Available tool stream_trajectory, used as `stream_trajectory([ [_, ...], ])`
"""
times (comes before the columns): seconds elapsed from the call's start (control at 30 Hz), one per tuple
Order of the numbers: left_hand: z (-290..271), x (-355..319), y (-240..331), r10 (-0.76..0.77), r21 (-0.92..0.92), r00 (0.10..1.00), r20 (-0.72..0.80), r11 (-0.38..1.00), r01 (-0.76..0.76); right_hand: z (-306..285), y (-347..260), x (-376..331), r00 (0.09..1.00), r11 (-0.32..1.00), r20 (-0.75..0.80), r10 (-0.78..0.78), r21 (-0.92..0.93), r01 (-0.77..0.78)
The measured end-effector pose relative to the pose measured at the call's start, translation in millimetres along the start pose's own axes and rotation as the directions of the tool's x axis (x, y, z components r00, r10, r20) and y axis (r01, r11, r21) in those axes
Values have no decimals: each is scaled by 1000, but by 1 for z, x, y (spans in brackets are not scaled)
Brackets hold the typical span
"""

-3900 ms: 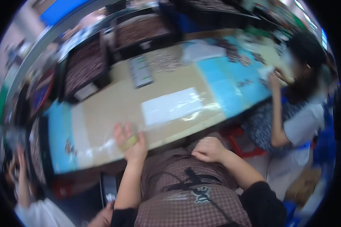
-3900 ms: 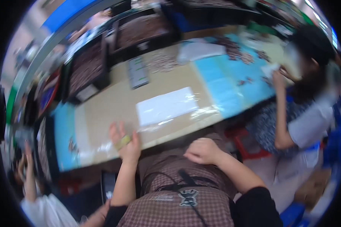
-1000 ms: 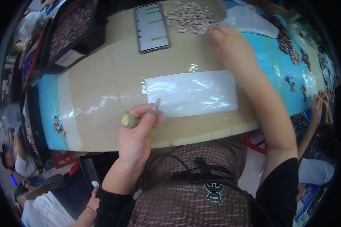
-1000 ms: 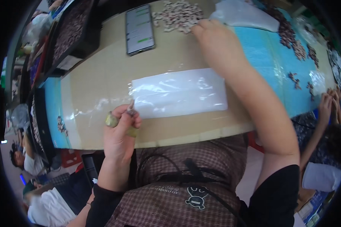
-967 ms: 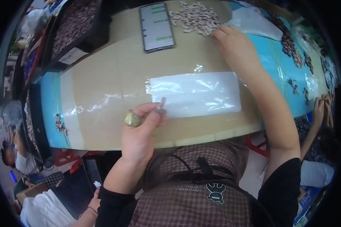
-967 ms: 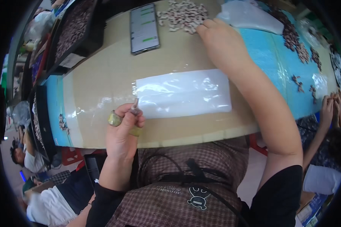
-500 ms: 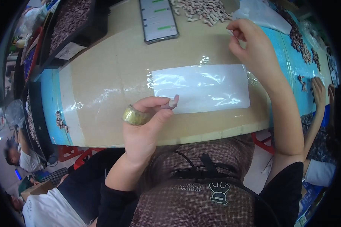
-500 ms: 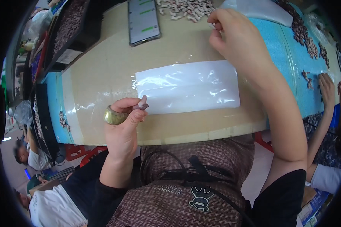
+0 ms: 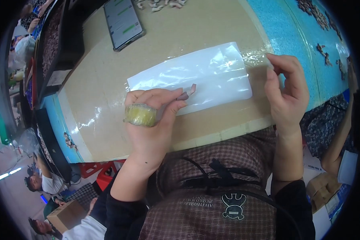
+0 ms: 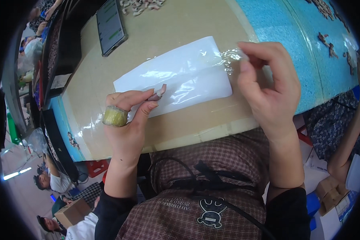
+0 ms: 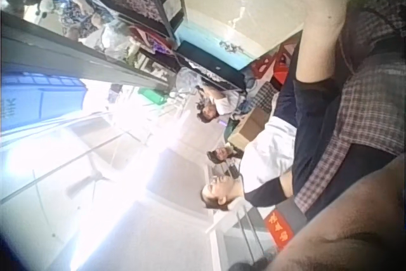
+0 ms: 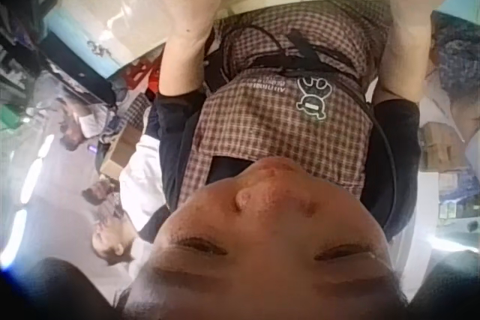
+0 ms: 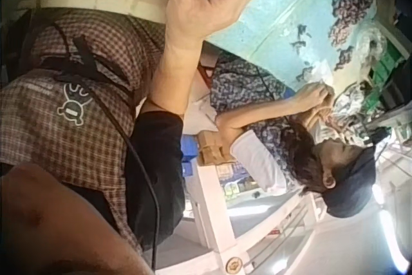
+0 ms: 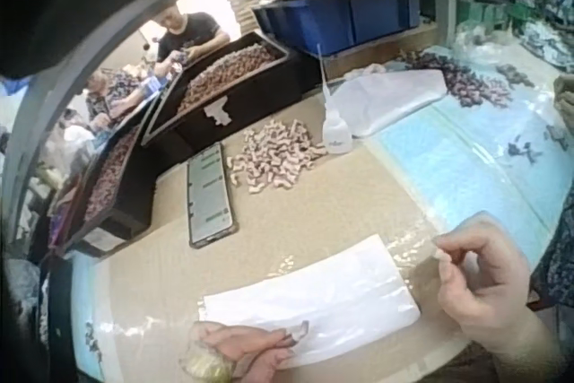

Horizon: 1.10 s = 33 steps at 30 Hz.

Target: Assembling small plastic components by hand at a manufacturing workstation.

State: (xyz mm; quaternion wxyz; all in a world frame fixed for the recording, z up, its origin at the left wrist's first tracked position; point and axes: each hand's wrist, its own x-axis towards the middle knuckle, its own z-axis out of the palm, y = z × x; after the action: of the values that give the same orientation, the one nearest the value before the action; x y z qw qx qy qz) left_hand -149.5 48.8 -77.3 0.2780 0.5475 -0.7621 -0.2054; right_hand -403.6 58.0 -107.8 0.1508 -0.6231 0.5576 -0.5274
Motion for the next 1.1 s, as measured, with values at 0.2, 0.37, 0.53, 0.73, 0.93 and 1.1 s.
stream_trajectory([
  [0.2,7,-3,2,-6,7,1000,-22,1000,6,-1,-3,3,998,998,25,-57,32,56],
  [0.37,10,-1,3,72,111,997,-17,991,-69,-2,2,2,997,992,-15,-81,98,82],
  [0.53,10,0,4,89,133,996,-4,987,-88,-4,-1,1,996,992,1,-94,83,94],
  [0.73,4,1,4,101,13,991,-82,995,-101,-9,-7,2,994,990,7,-111,94,110],
  [0.93,-18,-3,30,-325,-647,916,236,651,397,1,-48,-10,933,861,354,72,451,-237],
  [1.1,-24,-7,27,-316,-807,869,380,346,479,16,-59,-10,944,896,331,-8,422,-140],
])
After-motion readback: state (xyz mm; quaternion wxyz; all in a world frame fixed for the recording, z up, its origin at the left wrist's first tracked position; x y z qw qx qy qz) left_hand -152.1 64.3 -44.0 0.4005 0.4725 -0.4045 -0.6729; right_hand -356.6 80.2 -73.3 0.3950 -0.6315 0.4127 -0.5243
